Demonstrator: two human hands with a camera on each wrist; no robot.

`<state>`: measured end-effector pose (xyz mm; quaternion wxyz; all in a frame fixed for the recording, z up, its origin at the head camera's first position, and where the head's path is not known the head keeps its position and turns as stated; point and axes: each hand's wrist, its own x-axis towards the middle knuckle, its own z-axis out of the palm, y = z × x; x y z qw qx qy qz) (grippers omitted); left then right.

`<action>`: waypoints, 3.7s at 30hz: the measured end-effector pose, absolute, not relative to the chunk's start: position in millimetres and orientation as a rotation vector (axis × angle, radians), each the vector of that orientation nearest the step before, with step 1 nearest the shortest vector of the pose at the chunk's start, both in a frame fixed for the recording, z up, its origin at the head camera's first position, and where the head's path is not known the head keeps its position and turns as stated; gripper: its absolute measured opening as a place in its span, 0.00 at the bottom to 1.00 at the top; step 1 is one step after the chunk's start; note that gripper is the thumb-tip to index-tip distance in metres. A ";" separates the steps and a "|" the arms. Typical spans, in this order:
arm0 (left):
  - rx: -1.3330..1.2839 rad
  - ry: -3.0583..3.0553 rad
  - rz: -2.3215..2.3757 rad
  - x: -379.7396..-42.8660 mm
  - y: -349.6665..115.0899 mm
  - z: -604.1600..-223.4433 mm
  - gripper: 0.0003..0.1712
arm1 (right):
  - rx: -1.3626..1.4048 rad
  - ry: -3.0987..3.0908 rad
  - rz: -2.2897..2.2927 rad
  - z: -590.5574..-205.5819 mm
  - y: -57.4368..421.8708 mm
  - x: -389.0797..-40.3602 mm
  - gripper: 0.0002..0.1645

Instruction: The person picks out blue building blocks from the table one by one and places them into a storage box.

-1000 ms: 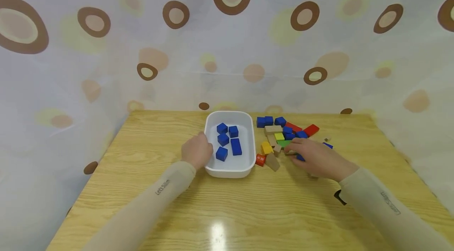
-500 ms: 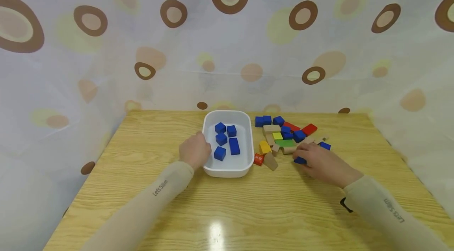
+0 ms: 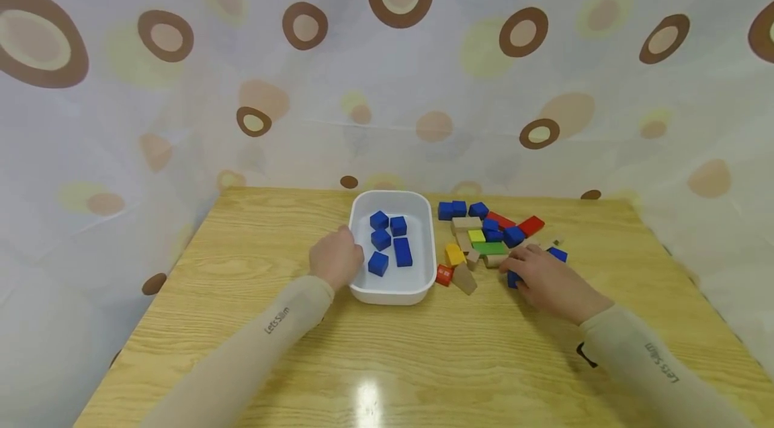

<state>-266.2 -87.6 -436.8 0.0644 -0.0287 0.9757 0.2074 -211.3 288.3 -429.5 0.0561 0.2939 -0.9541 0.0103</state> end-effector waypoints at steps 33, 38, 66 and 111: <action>-0.060 2.991 0.607 -266.7 -88.6 -439.3 0.23 | 1.118 -2.808 0.162 -371.9 195.4 -205.5 0.15; -0.064 2.979 0.616 -267.4 -88.6 -440.5 0.25 | 1.154 -2.844 0.198 -368.3 175.8 -212.7 0.15; -0.050 2.971 0.588 -270.2 -88.9 -437.4 0.18 | 1.401 -3.025 0.007 -370.2 95.9 -261.3 0.13; -0.057 2.963 0.632 -265.8 -92.4 -436.3 0.19 | 1.288 -2.844 0.103 -380.2 176.7 -221.1 0.10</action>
